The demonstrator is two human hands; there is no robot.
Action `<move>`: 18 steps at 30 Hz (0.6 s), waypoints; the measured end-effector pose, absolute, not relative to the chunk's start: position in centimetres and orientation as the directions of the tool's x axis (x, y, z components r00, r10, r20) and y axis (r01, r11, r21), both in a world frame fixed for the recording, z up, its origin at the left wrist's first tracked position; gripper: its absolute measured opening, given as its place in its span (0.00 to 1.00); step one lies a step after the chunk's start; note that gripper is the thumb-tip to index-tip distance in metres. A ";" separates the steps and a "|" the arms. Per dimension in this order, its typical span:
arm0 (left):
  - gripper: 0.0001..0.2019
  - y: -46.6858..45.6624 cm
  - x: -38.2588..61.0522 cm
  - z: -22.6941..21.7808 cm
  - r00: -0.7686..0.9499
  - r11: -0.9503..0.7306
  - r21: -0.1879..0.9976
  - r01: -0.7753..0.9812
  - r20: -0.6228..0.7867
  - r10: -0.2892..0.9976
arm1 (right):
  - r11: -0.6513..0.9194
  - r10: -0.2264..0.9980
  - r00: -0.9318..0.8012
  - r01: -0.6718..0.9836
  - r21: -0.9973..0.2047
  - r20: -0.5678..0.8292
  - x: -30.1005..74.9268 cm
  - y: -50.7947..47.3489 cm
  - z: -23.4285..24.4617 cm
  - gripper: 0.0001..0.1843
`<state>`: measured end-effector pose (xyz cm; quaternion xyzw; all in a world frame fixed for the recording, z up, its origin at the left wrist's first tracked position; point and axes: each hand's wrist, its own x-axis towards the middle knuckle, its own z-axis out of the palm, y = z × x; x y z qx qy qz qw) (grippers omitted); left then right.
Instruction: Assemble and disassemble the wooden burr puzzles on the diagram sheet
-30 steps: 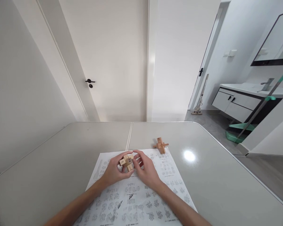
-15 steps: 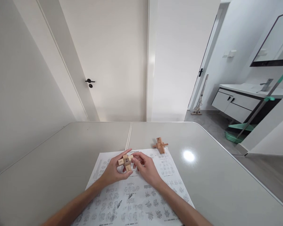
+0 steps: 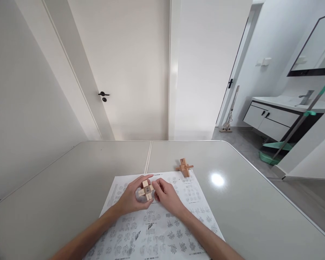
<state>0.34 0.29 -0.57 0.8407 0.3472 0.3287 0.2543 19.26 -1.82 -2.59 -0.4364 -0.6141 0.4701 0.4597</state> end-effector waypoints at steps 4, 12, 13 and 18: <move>0.37 0.4 0.2 -0.6 0.547 -0.584 0.706 0.401 0.327 0.771 | 0.128 0.969 -0.216 0.010 -0.992 0.123 19.2 -1.9 -2.1 0.24; 0.33 0.6 0.3 -0.7 0.457 -0.381 0.869 0.315 0.212 0.864 | -0.044 0.967 -0.256 -0.228 -0.973 0.016 19.4 -1.7 -1.6 0.22; 0.32 0.7 0.4 -0.8 0.440 -0.355 0.885 0.301 0.201 0.875 | -0.074 0.971 -0.238 -0.259 -0.963 -0.011 19.5 -1.5 -1.7 0.22; 0.25 1.2 0.6 -1.4 0.372 -0.353 0.884 0.306 0.230 0.899 | -0.126 0.992 -0.042 -0.398 -0.909 -0.120 19.8 -0.7 -2.8 0.23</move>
